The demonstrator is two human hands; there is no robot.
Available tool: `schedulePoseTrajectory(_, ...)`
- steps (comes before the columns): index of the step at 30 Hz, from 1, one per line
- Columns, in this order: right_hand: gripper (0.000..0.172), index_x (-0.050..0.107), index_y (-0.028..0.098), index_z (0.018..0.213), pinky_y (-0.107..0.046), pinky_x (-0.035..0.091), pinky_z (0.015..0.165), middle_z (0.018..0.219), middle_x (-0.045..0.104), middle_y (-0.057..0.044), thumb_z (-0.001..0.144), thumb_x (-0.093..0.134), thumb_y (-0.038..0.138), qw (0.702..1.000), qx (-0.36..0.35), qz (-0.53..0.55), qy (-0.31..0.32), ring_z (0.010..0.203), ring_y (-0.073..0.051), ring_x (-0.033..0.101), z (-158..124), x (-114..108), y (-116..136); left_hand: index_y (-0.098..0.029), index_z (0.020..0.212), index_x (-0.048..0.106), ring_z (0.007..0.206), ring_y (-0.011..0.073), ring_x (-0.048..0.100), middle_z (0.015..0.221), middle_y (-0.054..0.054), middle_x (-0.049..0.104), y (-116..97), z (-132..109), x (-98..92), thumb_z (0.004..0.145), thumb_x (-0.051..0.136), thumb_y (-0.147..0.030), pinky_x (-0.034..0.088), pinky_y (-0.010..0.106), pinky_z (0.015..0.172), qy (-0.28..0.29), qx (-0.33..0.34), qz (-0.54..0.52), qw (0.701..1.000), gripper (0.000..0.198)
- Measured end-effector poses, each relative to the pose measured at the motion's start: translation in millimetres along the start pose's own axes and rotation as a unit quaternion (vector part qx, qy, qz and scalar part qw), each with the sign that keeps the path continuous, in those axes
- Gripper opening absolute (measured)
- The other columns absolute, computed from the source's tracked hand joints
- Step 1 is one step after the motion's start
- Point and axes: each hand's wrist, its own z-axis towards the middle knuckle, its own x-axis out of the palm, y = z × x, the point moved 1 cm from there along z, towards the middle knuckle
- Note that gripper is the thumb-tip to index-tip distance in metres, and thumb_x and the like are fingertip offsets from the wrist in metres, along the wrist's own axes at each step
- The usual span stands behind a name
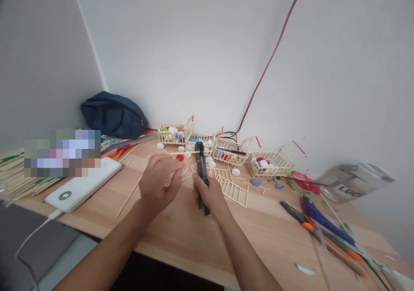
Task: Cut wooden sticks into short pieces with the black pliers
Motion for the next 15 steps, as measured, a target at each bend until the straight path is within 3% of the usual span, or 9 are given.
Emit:
schedulePoseTrajectory(1,0.045,0.049,0.019,0.059,-0.023,0.039,0.043,0.045,0.051,0.002,0.082,0.042,0.058,0.999,-0.007,0.037,0.001,0.04,-0.013,0.05,2,-4,4,-0.017,0.078,0.058,0.078,0.0159,0.056,0.076,0.004,0.064,-4,-2,1.1,0.082,0.049,-0.023,0.041,0.03,0.077,0.019,-0.009,-0.026,0.999,0.011)
schedulePoseTrajectory(3,0.045,0.052,0.019,0.063,-0.023,0.041,0.046,0.048,0.053,0.002,0.081,0.043,0.059,0.997,-0.03,0.068,-0.008,0.044,-0.013,0.053,6,-13,12,-0.018,0.07,0.055,0.063,0.0134,0.053,0.066,0.001,0.06,-10,-8,6.9,0.082,0.051,-0.033,0.039,0.026,0.063,0.109,-0.078,-0.055,0.989,0.019)
schedulePoseTrajectory(5,0.046,0.054,0.018,0.065,-0.022,0.043,0.05,0.05,0.056,0.0,0.081,0.043,0.06,0.997,-0.047,0.055,-0.02,0.049,-0.013,0.055,10,-22,19,-0.019,0.073,0.056,0.058,0.0129,0.052,0.063,-0.001,0.06,-14,-13,15.1,0.078,0.054,-0.046,0.036,0.025,0.056,0.209,-0.168,-0.075,0.96,0.028)
schedulePoseTrajectory(7,0.047,0.055,0.018,0.065,-0.023,0.043,0.052,0.056,0.061,-0.002,0.081,0.042,0.06,0.998,-0.047,0.031,-0.038,0.053,-0.014,0.056,13,-27,23,-0.02,0.08,0.057,0.06,0.0144,0.054,0.067,-0.001,0.062,-16,-18,22.8,0.073,0.056,-0.057,0.036,0.025,0.056,0.269,-0.235,-0.105,0.928,0.038)
schedulePoseTrajectory(11,0.047,0.052,0.019,0.06,-0.024,0.044,0.055,0.075,0.069,-0.006,0.079,0.044,0.06,0.995,-0.046,0.001,-0.087,0.061,-0.015,0.059,17,-26,25,-0.017,0.084,0.058,0.068,0.0175,0.057,0.079,0.003,0.065,-20,-24,33.5,0.072,0.057,-0.055,0.039,0.026,0.058,0.329,-0.286,-0.211,0.875,0.04)
schedulePoseTrajectory(15,0.046,0.058,0.018,0.065,-0.026,0.047,0.063,0.082,0.07,-0.008,0.078,0.046,0.061,0.997,-0.043,-0.005,-0.061,0.073,-0.019,0.063,12,-18,24,-0.015,0.097,0.057,0.08,0.0199,0.058,0.091,0.006,0.064,-22,-26,38.3,0.078,0.054,-0.038,0.043,0.028,0.066,0.335,-0.292,-0.312,0.84,0.03)
